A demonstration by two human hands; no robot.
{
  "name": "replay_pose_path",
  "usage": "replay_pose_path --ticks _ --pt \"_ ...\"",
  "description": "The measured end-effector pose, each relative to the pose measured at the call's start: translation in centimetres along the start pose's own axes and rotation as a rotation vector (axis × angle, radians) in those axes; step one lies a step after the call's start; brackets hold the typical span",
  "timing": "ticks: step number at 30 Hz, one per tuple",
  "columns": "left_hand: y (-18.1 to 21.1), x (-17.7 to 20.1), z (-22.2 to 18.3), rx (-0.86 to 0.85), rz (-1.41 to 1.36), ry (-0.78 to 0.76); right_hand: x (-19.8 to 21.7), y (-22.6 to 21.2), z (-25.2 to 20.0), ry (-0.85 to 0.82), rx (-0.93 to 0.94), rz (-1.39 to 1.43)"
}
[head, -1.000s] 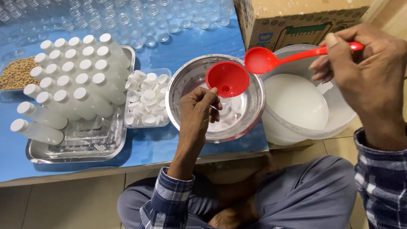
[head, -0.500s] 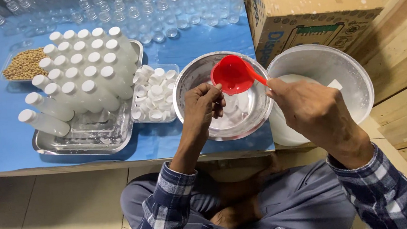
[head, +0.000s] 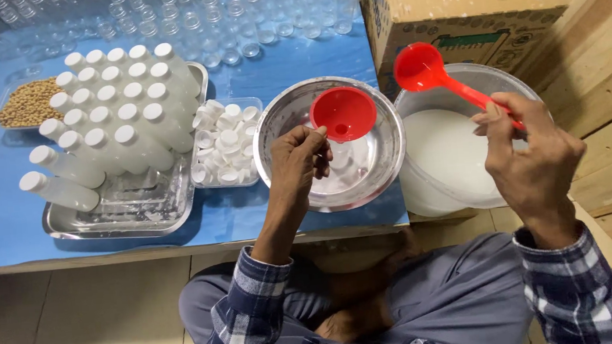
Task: The person fills small white bottles with soy milk using a funnel and a scoop, then caps the bottles by hand.
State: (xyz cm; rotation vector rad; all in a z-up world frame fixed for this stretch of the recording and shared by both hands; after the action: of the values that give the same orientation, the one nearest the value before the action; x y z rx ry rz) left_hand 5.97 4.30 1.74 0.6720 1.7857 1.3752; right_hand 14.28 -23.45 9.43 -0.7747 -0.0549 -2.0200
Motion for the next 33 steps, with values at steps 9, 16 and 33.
replay_pose_path --ticks 9,16,33 --pt "-3.3 1.4 1.9 0.022 -0.029 0.055 -11.5 12.8 -6.9 -0.306 -0.307 -0.021" --pt "-2.3 0.6 1.1 0.037 -0.002 0.049 -14.0 14.4 -8.2 -0.469 -0.425 -0.010" --pt "-3.4 1.0 1.7 0.012 -0.005 0.047 -14.1 14.1 -8.3 -0.521 -0.535 0.020"
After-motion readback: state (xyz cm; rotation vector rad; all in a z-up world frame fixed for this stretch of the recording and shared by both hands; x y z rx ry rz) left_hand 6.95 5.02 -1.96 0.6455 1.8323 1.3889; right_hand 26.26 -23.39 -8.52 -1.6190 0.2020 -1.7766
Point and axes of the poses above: each hand's wrist, its own z-axis towards the middle knuckle, its own x-axis out of the back of the hand, y = z × x, the point moved 8 cm from there along z, towards the middle knuckle, and after that the axes turned 4 degrees about y, right-handed, at the moved point
